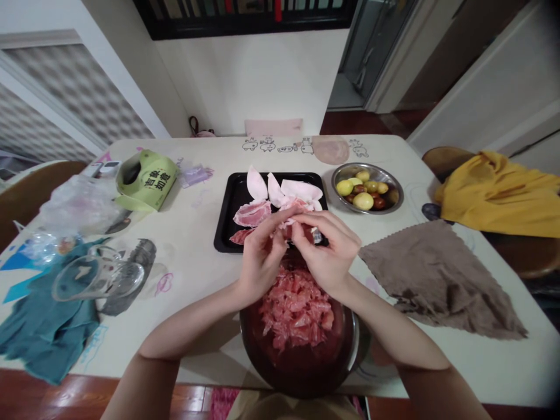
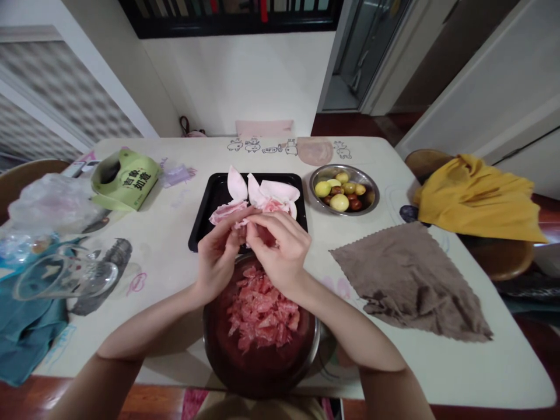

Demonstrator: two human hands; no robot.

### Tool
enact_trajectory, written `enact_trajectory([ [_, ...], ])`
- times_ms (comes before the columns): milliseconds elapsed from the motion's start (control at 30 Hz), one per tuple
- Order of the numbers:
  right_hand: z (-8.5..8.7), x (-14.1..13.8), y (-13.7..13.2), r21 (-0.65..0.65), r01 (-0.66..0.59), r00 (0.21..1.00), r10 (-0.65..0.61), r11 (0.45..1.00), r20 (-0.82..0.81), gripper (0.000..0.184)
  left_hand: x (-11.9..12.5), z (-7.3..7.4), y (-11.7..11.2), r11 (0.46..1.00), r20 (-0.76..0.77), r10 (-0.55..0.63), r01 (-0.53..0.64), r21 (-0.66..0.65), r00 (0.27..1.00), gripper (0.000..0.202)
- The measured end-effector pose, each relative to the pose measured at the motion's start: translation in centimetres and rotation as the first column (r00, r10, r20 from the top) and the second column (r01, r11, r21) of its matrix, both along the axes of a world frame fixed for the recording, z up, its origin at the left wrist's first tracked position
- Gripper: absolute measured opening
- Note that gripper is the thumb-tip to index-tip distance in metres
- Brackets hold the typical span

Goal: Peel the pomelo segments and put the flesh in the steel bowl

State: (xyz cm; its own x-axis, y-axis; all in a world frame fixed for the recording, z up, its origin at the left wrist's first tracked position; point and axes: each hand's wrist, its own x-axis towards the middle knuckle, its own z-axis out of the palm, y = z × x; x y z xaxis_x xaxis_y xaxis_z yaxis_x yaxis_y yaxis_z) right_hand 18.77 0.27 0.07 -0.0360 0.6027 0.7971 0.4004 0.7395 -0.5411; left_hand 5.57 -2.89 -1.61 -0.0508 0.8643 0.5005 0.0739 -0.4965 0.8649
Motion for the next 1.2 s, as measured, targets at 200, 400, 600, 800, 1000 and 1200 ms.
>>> enact_trajectory([
  [200,-0.8,0.1,0.9,0.016,-0.056,0.998,0.055,0.998,0.043,0.018,0.0,-0.3,0.8,0.991,0.031,-0.028,0.032,-0.127,0.999,0.044],
  [400,-0.1,0.4,1.2,-0.019,-0.114,0.99,0.115,0.993,0.079,0.021,-0.4,-0.7,1.3,0.996,0.029,0.049,-0.046,-0.071,0.998,0.037],
  [600,1.1,1.3,0.9,-0.103,-0.09,0.983,0.104,0.991,0.15,0.012,-1.2,0.2,1.6,0.995,0.088,0.063,-0.055,-0.083,0.994,0.039],
  [800,0.9,1.1,0.2,0.052,-0.042,0.966,0.027,0.998,0.258,0.012,-1.1,0.3,1.5,0.991,0.077,0.122,-0.117,-0.067,0.99,0.038],
  [1000,0.5,1.0,-0.3,0.051,-0.008,0.957,-0.007,0.999,0.29,0.011,-0.6,-0.2,1.3,0.987,0.002,0.158,-0.158,0.02,0.987,0.034],
  [1200,0.5,1.3,-0.4,-0.063,-0.012,0.952,0.031,0.998,0.305,0.012,-0.3,-0.3,0.9,0.988,-0.043,0.138,-0.135,0.071,0.989,0.04],
])
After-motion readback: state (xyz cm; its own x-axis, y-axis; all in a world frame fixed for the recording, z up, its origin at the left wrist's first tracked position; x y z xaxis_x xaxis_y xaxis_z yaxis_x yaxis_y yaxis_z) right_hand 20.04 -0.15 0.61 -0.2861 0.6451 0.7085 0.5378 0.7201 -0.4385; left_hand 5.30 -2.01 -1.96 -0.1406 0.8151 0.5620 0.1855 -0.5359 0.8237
